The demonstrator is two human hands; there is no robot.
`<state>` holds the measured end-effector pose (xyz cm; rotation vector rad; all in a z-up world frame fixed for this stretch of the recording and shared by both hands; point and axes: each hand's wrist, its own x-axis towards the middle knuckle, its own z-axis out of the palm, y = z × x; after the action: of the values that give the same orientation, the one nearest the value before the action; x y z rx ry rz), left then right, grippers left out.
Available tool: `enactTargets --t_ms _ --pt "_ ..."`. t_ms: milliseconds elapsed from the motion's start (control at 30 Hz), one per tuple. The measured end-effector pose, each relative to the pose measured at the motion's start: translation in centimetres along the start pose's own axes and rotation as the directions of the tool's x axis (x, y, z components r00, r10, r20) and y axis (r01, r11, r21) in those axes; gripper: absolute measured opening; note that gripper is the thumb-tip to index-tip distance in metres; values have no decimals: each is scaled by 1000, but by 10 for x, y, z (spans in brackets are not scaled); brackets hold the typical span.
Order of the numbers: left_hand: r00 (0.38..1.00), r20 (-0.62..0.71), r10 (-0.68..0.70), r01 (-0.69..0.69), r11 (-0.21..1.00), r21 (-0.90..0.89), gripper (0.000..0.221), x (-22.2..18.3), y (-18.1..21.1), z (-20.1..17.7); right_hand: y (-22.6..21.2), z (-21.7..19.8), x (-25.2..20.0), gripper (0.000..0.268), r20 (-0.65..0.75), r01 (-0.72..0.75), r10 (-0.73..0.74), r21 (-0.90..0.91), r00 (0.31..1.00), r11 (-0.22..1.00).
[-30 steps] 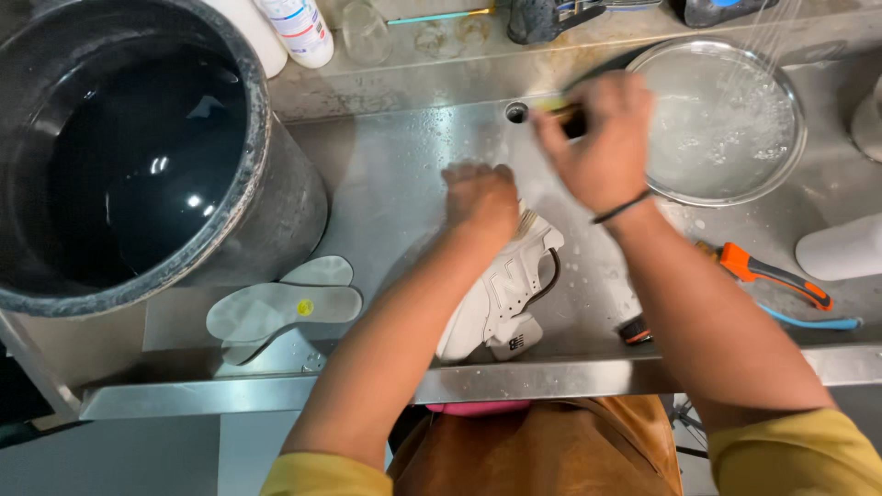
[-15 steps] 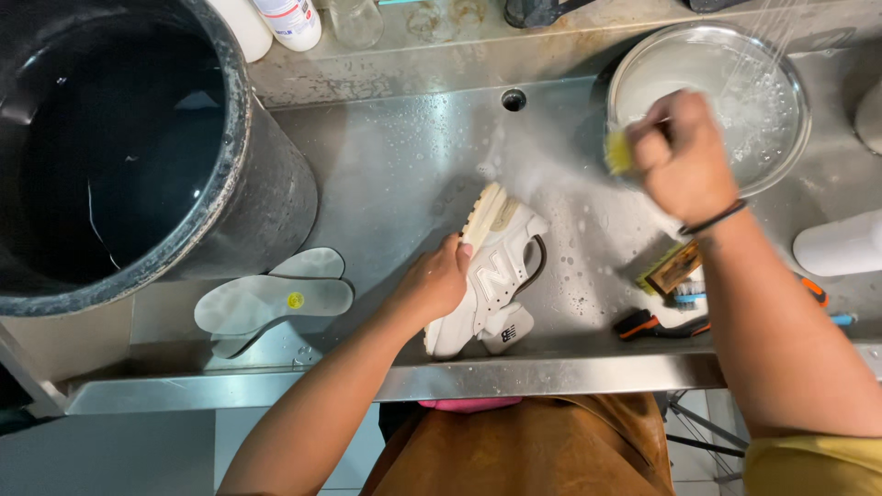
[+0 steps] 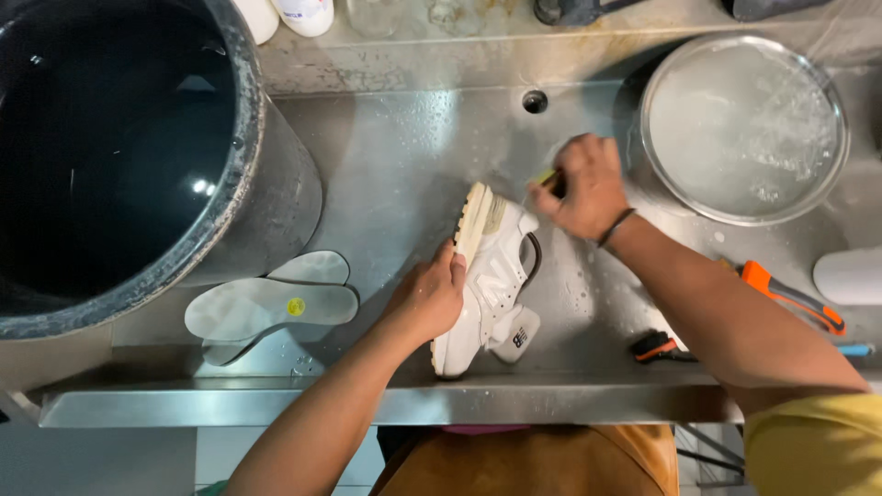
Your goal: The person cleans a white sneaker by scrubbing the sides, tongue, and sole with a yellow sponge and running water at a sink.
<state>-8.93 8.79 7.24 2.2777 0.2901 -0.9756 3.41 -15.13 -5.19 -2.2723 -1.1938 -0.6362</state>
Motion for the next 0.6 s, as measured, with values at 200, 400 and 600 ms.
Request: enactTargets --t_ms 200,400,600 --pt "999 35 31 -33 999 36 58 10 2 0 -71 8 -4 42 80 50 -69 217 994 975" --pt "997 25 72 -74 996 50 57 20 -3 0 -24 -7 16 47 8 -120 120 1 993 993" --pt "994 37 105 -107 994 36 55 13 -1 -6 -44 10 -9 48 102 81 -90 94 991 992"
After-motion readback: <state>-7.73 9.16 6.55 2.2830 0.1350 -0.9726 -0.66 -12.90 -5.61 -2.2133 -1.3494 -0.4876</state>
